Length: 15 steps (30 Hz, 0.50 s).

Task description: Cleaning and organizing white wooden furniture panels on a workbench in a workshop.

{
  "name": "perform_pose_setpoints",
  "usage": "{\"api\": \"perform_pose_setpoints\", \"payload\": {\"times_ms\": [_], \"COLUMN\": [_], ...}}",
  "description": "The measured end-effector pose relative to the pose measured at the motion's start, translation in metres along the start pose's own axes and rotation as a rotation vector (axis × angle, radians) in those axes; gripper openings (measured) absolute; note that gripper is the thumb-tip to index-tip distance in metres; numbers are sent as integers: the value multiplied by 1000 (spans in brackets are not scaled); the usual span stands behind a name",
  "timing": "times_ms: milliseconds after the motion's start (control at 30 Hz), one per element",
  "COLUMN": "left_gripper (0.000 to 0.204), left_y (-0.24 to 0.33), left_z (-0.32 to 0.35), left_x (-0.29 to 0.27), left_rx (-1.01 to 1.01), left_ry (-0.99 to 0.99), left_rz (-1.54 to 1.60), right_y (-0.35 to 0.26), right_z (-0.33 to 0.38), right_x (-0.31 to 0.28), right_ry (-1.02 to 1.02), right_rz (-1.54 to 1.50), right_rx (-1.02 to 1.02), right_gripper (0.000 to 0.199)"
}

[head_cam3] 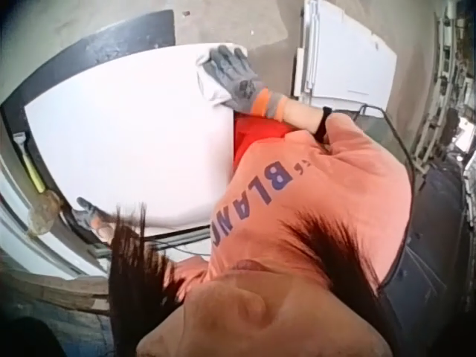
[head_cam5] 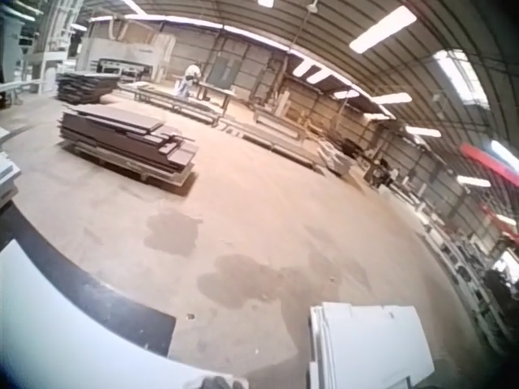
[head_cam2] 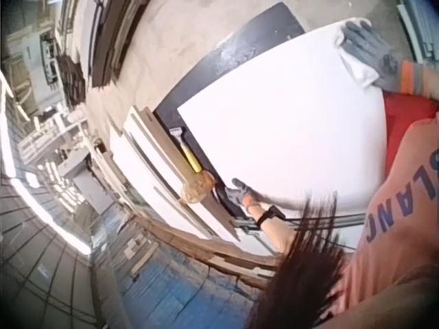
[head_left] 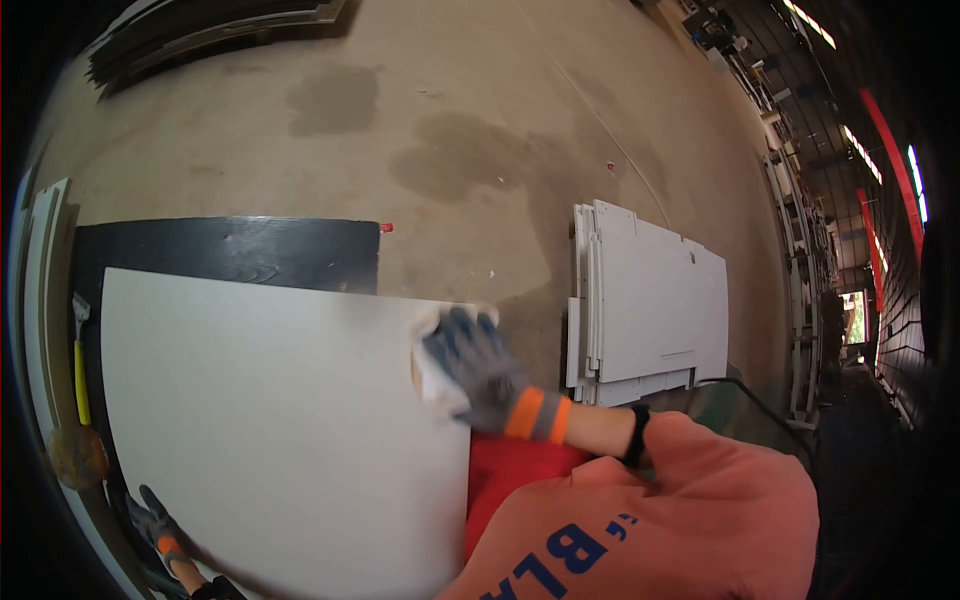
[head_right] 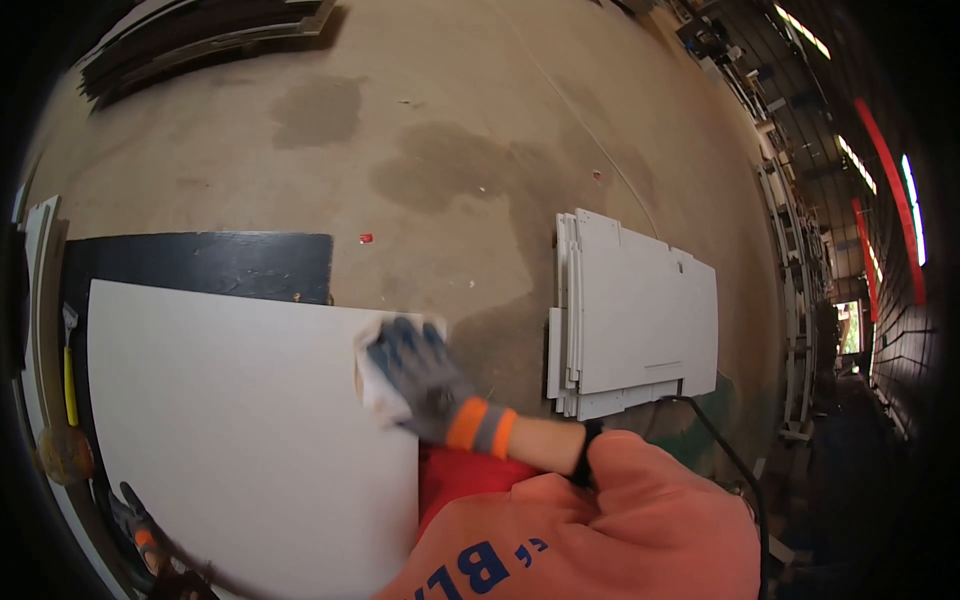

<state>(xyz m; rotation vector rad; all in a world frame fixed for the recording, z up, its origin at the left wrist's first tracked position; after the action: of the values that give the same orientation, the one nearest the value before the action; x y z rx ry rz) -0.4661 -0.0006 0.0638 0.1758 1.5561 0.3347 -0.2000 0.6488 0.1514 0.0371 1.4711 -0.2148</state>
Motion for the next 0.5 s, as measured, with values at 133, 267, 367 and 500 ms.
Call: {"api": "perform_pose_setpoints", "payload": {"times_ms": [133,267,367,500], "left_gripper": [81,82,83,85], "left_y": [-70,-27,8,52], "left_z": [-25,-18,-30,-27], "left_x": [-1,27,29,33], "left_rx": [104,83,71,-13], "left_ry": [117,27,9,-10], "left_rz": [-87,-163,-213,-287], "right_y": [14,37,26,30], "right_z": [7,-10,22,-3], "right_x": [-7,-1,6,2], "right_ry": [-46,-41,-137,-465], "right_rz": [-137,-211,-68,-137], "right_rx": [-112,-52,-174,-144], "right_gripper": [85,80,73,76]}}
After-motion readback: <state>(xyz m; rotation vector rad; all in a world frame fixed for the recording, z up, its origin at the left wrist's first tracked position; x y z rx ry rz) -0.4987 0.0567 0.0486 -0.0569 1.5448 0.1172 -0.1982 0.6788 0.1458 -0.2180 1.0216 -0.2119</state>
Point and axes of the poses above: each hand's wrist, its own z-axis away from the middle knuckle, its own x-axis out of the palm, y = z × x, the point moved 7 cm from there along -z, towards the middle knuckle, and after that the axes turned 7 degrees about z, right-handed, at the moved point
